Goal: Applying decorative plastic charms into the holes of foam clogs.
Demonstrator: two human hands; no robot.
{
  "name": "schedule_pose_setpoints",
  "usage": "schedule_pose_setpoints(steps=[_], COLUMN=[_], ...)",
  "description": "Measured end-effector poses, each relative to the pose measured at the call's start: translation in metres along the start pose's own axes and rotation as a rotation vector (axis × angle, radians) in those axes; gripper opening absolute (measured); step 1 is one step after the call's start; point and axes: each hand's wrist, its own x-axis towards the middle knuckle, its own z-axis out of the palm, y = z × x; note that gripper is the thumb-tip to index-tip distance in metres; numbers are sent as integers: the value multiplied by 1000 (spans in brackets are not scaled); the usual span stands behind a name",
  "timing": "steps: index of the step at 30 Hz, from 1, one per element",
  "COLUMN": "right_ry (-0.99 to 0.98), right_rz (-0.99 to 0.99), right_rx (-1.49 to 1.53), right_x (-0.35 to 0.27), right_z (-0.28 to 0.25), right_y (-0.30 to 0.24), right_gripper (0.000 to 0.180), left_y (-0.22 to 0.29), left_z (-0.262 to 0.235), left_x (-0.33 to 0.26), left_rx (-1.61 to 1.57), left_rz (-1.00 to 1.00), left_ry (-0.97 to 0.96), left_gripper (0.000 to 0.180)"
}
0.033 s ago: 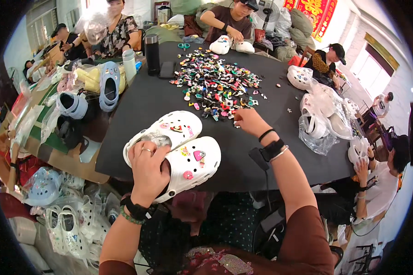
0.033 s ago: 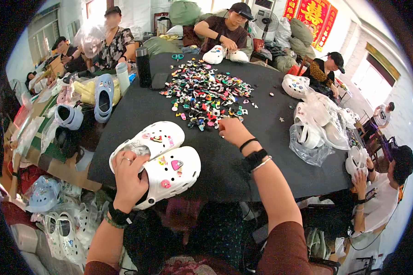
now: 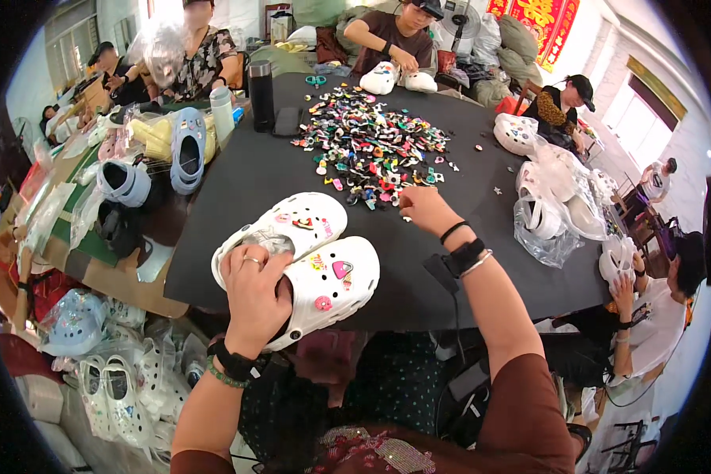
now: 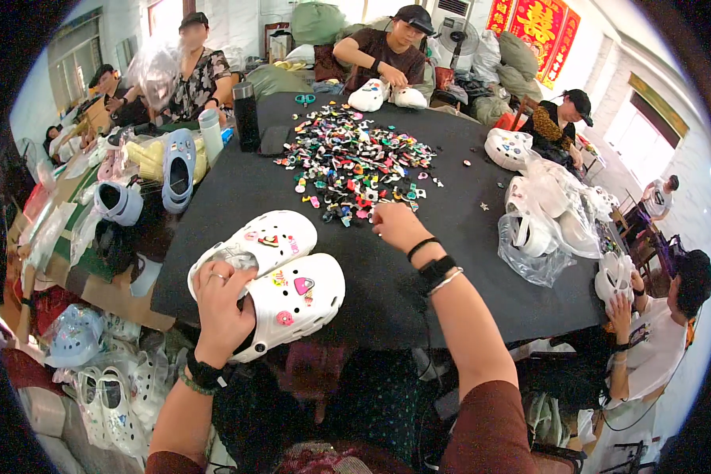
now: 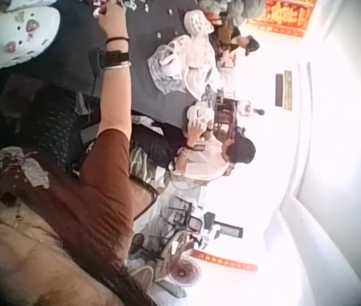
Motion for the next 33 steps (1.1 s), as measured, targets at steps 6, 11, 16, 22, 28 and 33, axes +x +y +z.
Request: schedule_pose_setpoints(steps=[6,11,16,22,28,33], right_ry=[81,-59,16,-36,-189,-120], right_rz=[-34,88,-35,-218,-491,-567], right_rx=[-51,60,-32,317,243,220], right_x=[32,45,35,15,4,10], right_z=[34,45,25,-30,-19,1], right_y=[-11,0,-3,-86,-153,-156], right_gripper=[36,34,17,15,17,11], left_y=[-2,-6,-4,-6,-10,-14], left_z=[0,1,1,3,1,1], left_x=[-2,-4,-4,-4,0,3], left_rx=[22,-14,-20,-32,-33,-30], left_rz=[15,1,-8,-6,-90,-87], left_ry=[21,27,33,45,-16,-24], left_gripper=[35,36,36,36,33,35])
